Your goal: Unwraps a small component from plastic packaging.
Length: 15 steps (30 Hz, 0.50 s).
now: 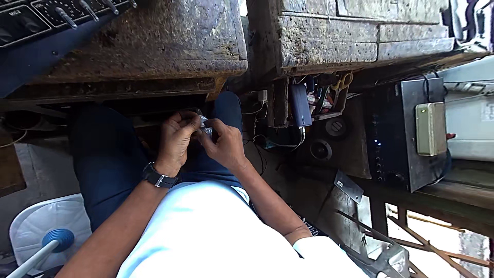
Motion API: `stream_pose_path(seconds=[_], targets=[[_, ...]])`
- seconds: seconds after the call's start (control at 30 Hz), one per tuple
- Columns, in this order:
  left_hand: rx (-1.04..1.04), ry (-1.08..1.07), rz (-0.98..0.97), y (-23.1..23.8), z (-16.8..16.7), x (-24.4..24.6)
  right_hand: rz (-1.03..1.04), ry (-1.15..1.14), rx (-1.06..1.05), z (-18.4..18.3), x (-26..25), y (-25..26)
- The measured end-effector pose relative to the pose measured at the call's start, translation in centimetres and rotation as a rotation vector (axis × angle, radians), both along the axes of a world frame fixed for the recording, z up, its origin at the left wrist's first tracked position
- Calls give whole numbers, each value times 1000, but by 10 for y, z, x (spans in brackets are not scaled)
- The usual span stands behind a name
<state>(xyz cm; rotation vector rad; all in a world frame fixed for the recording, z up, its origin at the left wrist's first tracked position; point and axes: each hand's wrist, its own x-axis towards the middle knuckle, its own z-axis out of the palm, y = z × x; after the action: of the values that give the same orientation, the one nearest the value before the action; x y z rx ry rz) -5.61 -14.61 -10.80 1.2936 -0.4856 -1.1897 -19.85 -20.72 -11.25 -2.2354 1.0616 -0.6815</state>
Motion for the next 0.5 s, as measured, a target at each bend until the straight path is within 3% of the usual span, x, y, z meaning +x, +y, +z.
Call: stream_pose_path(seconds=[0.13,0.23,0.33,0.4,0.5], targets=[[53,-68,-118,3,-8,13,53,51,-10,1,3,-1],[176,172,-81,-6,-22,24,68,74,-19,-6,10,0],[218,264,-84,-4,-31,32,98,74,-27,-15,17,-1],[171,188,-103,-4,-34,37,128,51,-17,-18,21,-2],[-12,-129,-214,-5,-41,45,156,-50,29,-17,29,-4]])
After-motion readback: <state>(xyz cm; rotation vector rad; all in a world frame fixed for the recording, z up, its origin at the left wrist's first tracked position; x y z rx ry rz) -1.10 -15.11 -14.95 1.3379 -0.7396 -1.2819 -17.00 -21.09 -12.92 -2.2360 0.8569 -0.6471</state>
